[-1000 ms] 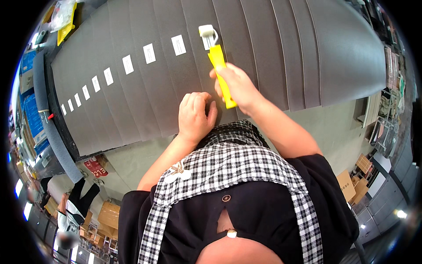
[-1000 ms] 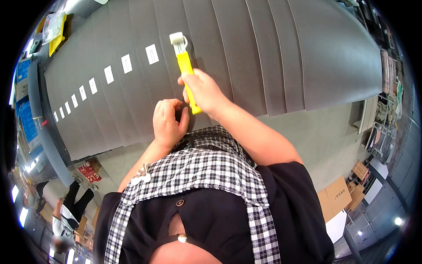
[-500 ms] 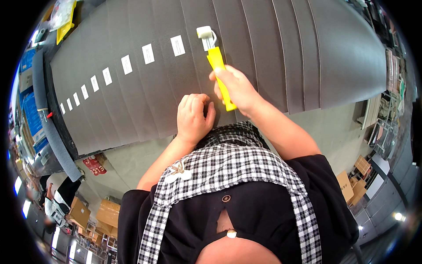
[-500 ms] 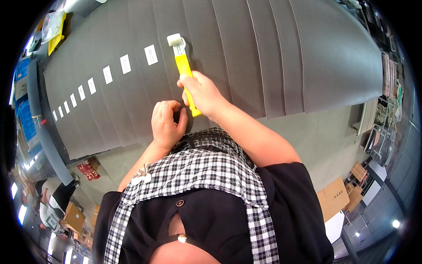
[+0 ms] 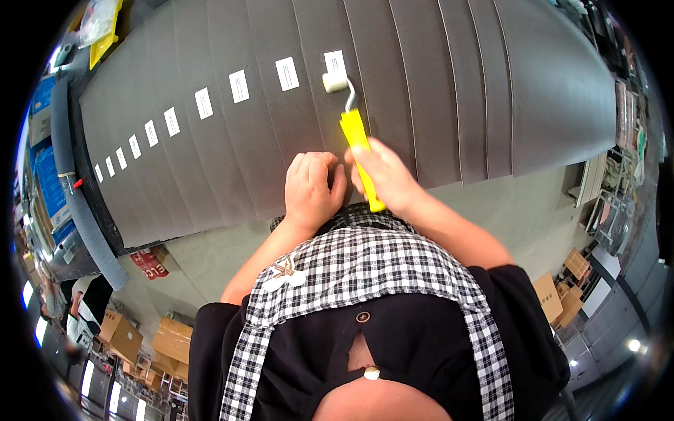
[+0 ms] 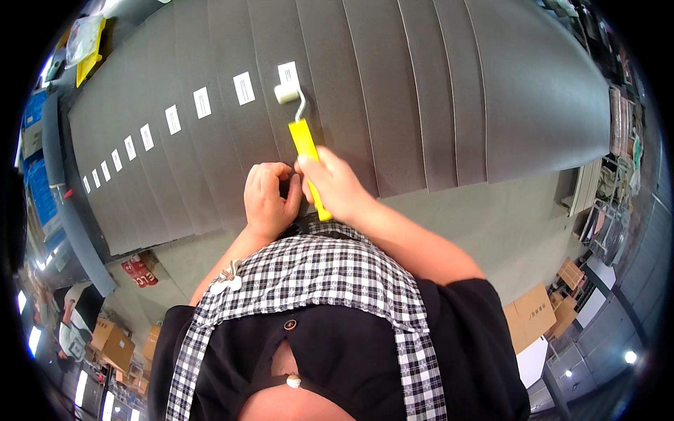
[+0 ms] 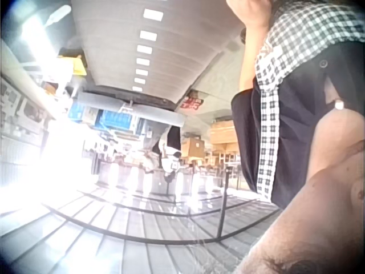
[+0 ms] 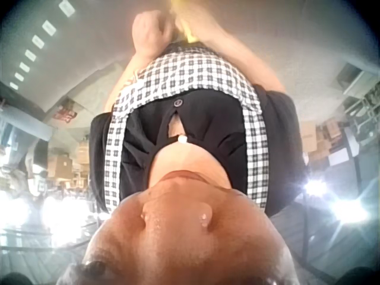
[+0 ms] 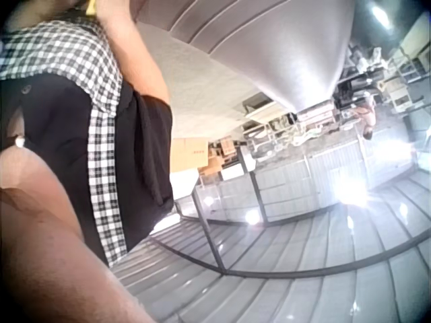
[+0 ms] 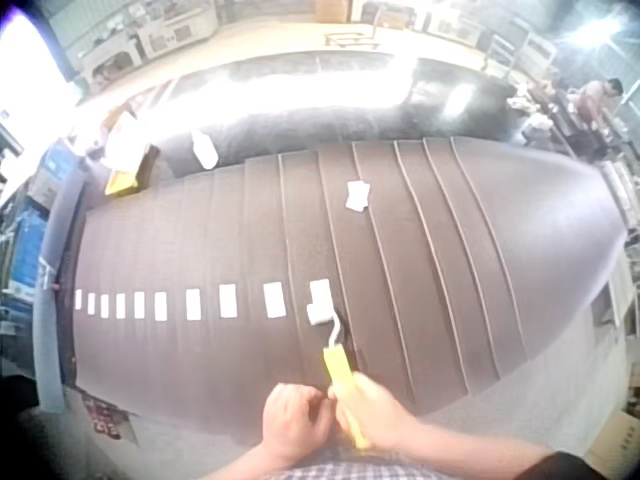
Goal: The person applies liquid from a bottle onto marked rectangular areas of a large black component. They then pick up small white labels, place them onto the liquid, and use a small yellow-handled roller to press them down.
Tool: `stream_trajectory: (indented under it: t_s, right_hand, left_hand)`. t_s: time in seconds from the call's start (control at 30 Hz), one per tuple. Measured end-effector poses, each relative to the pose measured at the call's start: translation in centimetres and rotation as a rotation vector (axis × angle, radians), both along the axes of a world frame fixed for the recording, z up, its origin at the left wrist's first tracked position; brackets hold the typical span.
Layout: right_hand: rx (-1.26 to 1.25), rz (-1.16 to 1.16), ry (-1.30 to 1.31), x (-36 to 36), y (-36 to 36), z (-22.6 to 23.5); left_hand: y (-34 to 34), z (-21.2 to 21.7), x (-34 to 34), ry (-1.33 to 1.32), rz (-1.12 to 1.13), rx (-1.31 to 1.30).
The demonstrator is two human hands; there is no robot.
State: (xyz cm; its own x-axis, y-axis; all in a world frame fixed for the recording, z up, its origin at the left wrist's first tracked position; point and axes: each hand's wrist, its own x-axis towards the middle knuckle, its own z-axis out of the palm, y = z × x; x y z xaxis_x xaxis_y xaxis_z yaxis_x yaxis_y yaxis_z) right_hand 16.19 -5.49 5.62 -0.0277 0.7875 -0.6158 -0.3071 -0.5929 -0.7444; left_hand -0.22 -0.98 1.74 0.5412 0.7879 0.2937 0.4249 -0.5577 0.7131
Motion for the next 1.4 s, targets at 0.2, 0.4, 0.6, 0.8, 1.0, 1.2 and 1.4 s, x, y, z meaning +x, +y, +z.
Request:
stream_trajectory:
  t_s: [0.2,0.4,0.6,0.8,1.0,1.2,1.4]
  right_hand:
    - [-0.002,-0.101,0.004,0.4,4.6,0.2]
    - [-0.061,-0.042,-0.009,-0.4,-1.1,1.1]
    - [0.007,-0.133,-0.001,0.6,3.8,0.5]
    - [-0.069,-0.104,-0.022,-0.8,-1.9,1.5]
    - [0.005,-0.147,-0.027,0.7,3.9,0.6]
    - [-0.043,-0.101,-0.023,-1.5,-2.1,1.8]
    - [-0.033,-0.045,-0.055,-0.1,1.5,1.5]
  left_hand:
    - [0.1,0.2,0.0,0.006,-0.006,-0.003]
    - [-0.3,0.0,-0.1,-0.019,0.0,0.0]
    - [0.1,0.2,0.1,-0.037,-0.014,-0.002]
    - [-0.3,0.2,0.1,-0.05,-0.014,-0.002]
    - [0.0,0.3,0.1,-0.032,-0.022,-0.006]
    - [-0.2,0.2,0.3,-0.06,-0.02,0.015]
    - [-0.1,0.2,0.1,-0.045,-0.025,-0.014]
